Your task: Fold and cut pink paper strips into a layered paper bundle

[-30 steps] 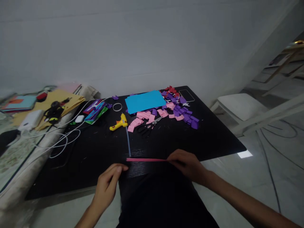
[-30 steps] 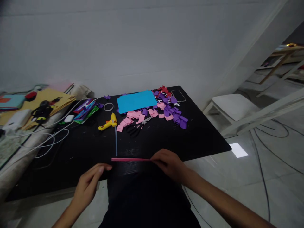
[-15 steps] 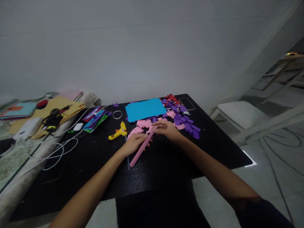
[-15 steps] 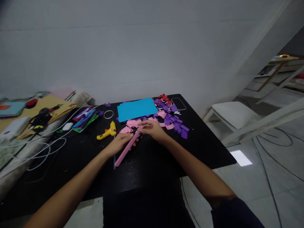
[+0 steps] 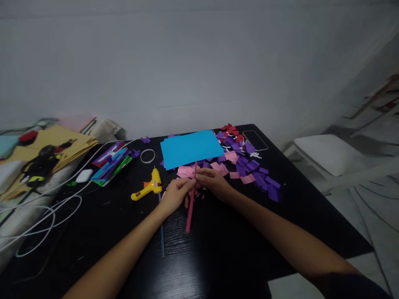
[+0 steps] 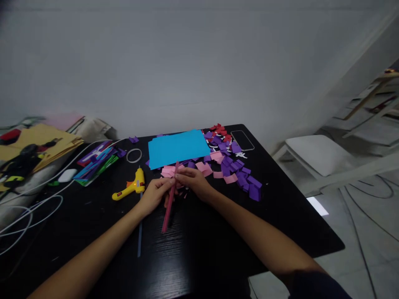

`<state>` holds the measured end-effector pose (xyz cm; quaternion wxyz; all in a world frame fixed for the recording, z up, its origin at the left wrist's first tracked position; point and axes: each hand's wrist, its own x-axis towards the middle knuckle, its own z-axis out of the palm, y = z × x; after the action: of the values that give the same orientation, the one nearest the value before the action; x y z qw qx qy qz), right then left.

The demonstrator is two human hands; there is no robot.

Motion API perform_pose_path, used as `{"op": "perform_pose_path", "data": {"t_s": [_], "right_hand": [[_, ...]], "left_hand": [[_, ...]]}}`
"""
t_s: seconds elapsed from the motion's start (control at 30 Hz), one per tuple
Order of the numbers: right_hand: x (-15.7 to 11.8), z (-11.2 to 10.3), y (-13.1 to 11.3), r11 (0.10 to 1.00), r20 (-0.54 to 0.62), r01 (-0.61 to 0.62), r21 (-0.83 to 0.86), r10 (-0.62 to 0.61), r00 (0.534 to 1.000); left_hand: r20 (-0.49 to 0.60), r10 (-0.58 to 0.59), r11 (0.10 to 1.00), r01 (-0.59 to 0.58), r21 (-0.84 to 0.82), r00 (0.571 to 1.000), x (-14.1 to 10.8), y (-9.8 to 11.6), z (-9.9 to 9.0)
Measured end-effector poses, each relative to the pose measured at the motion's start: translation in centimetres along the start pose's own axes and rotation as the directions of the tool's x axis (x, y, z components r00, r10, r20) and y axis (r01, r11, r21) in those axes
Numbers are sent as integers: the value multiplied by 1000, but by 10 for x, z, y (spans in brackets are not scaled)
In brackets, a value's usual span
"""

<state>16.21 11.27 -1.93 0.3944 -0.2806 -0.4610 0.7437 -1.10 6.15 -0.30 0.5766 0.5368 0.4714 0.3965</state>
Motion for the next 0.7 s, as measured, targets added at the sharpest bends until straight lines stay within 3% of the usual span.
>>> {"op": "perform_pose_path", "data": {"t_s": [0.37, 0.57, 0.7], "right_hand": [[-18, 3, -11, 995, -169, -6, -98, -10, 986], [-19, -4, -17, 989, -129, -16, -144, -3, 992], [-16, -6, -13, 993, -93, -11, -121, 0, 996]], "left_hand": [[-134, -18, 1000, 21, 22, 991, -12, 1, 12], [6, -78, 993, 78, -93, 997, -13, 2, 10], [24, -121, 987, 123, -104, 992, -13, 1, 10]]}}
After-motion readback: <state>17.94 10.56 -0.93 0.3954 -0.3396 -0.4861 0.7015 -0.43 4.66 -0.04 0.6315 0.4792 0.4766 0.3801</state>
